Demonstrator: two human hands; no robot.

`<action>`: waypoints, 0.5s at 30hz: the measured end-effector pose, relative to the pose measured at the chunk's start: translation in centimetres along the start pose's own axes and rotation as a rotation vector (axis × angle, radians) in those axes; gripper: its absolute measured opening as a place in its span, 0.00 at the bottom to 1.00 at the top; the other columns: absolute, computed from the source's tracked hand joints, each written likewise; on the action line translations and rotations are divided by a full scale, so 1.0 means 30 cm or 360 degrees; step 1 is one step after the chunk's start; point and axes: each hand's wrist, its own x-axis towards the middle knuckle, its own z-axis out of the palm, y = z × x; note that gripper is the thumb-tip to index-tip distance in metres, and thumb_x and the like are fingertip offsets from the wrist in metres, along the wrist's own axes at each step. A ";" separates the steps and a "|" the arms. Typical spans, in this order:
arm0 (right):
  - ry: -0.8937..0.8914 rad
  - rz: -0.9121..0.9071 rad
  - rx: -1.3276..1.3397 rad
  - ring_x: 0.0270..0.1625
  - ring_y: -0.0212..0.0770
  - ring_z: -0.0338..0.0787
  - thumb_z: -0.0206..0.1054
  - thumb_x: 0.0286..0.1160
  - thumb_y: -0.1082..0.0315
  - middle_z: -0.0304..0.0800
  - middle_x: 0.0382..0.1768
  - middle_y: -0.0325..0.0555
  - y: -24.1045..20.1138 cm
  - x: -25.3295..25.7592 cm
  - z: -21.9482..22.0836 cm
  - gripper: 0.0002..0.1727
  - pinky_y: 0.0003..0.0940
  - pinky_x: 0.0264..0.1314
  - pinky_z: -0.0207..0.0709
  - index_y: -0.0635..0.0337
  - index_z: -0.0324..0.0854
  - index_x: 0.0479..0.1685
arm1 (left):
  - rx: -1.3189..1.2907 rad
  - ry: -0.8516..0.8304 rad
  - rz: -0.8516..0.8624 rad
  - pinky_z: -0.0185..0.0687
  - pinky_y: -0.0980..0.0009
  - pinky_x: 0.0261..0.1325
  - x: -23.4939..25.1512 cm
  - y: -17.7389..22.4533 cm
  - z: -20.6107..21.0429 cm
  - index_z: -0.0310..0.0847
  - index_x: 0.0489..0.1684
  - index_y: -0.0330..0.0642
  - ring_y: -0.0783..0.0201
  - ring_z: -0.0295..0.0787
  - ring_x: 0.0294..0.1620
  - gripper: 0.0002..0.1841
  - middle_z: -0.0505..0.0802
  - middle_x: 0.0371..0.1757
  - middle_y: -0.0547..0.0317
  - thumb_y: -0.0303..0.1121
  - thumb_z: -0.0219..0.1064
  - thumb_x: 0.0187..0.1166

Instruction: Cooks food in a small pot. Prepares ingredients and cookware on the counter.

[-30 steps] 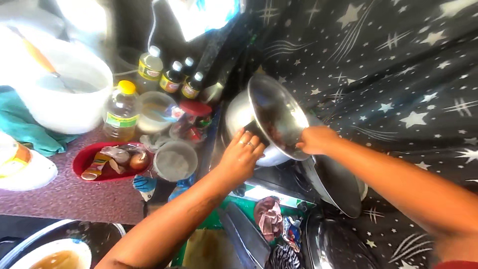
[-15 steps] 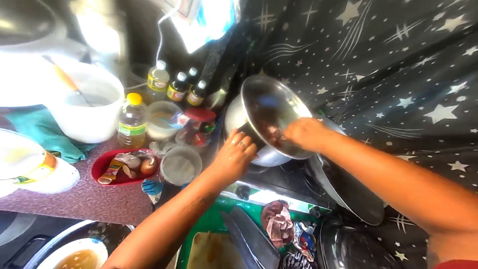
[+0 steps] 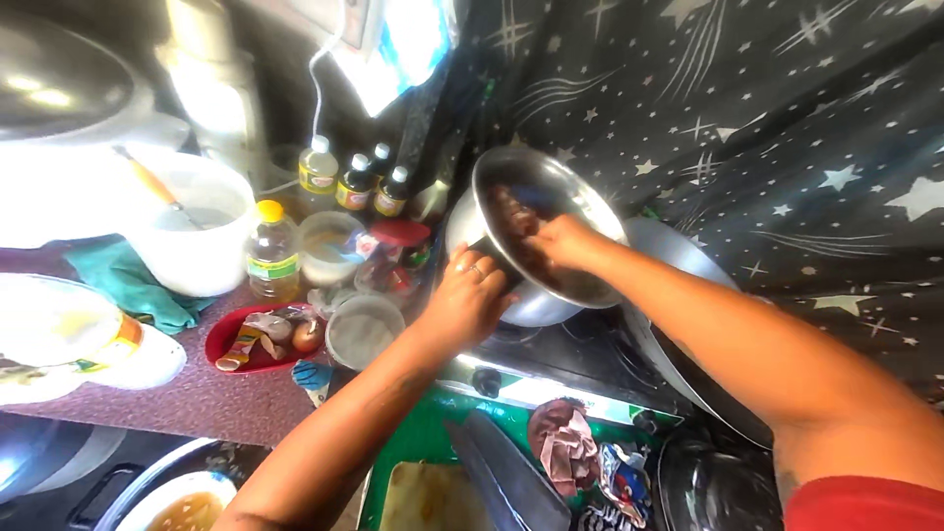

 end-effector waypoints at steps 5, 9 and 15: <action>-0.0225 0.0509 0.0412 0.16 0.32 0.71 0.54 0.92 0.45 0.81 0.21 0.40 0.074 0.051 -0.096 0.27 0.30 0.20 0.68 0.59 0.88 0.43 | 0.0267 -0.0063 -0.0073 0.66 0.44 0.83 0.008 0.025 -0.008 0.87 0.35 0.42 0.49 0.88 0.60 0.14 0.91 0.43 0.52 0.43 0.65 0.83; -0.0252 0.0724 0.0552 0.14 0.33 0.71 0.54 0.92 0.44 0.77 0.18 0.40 0.223 0.030 -0.096 0.27 0.30 0.17 0.68 0.58 0.88 0.44 | 0.0331 -0.0117 -0.0082 0.67 0.45 0.81 0.009 0.036 -0.016 0.87 0.37 0.43 0.50 0.88 0.60 0.15 0.91 0.43 0.52 0.45 0.63 0.84; 0.0193 0.0340 0.0041 0.34 0.53 0.88 0.71 0.83 0.63 0.89 0.35 0.60 0.246 -0.103 -0.176 0.14 0.56 0.42 0.83 0.67 0.87 0.53 | 0.0249 -0.0115 -0.0006 0.67 0.44 0.82 0.003 0.032 -0.024 0.87 0.36 0.41 0.48 0.89 0.59 0.17 0.91 0.43 0.50 0.44 0.62 0.85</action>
